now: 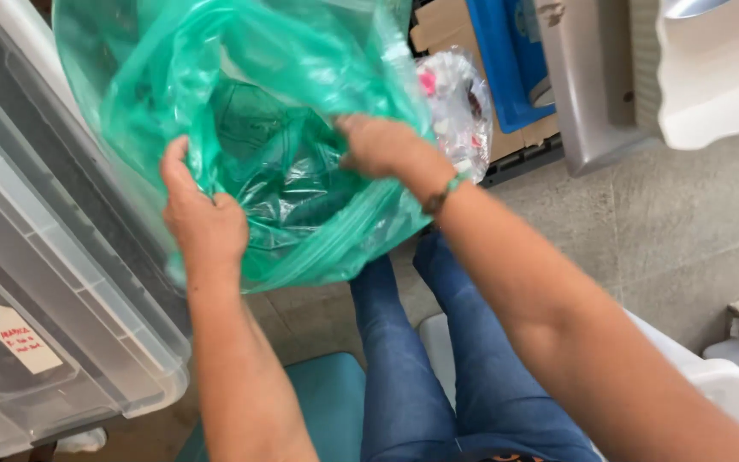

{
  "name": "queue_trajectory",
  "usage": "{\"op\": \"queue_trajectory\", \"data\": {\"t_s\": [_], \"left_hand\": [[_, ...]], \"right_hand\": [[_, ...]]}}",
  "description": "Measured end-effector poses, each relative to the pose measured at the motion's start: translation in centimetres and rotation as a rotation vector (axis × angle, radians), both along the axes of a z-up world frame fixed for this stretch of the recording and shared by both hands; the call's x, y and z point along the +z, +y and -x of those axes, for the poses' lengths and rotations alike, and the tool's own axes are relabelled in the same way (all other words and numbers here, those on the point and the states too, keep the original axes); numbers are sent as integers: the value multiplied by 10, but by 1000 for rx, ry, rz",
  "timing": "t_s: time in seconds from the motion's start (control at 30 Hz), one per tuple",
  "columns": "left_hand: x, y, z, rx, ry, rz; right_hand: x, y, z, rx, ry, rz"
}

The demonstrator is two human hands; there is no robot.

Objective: Grinding coffee beans and manually sorting green coffee beans in a tray to remove defects

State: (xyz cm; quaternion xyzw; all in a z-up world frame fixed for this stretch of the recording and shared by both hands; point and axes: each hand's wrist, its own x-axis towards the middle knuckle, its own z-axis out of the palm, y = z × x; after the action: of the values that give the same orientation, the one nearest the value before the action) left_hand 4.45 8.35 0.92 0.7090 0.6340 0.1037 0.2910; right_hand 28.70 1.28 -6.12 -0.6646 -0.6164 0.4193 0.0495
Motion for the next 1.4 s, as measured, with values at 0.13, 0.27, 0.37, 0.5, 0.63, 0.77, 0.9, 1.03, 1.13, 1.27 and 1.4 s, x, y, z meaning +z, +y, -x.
{"op": "queue_trajectory", "data": {"t_s": [0.13,0.27,0.37,0.5,0.63,0.77,0.9,1.03,1.13,1.27,1.4], "left_hand": [[42,19,-1,-222,178,10],[47,27,-4,-246,137,9],[49,29,-2,-236,104,12],[46,30,-2,-292,6,-80],[37,25,1,-276,-17,-34],[29,24,6,-243,-36,18],[32,32,11,-245,-43,6],[40,38,16,-229,-92,-15],[46,43,23,-188,-92,-1],[50,45,30,-162,-101,37],[37,43,39,-225,-124,-32]], "right_hand": [[-37,31,-64,-569,-179,250],[-27,44,-61,-456,-542,-147],[22,70,24,-7,-327,370],[-127,74,67,-55,-267,314],[-167,68,80,-424,45,560],[-184,65,88,-484,93,541],[-206,41,82,-710,228,211],[-152,33,57,-605,164,58],[-97,50,53,-533,-12,190],[-90,80,71,-590,-138,274],[-177,99,87,-657,-127,130]]}}
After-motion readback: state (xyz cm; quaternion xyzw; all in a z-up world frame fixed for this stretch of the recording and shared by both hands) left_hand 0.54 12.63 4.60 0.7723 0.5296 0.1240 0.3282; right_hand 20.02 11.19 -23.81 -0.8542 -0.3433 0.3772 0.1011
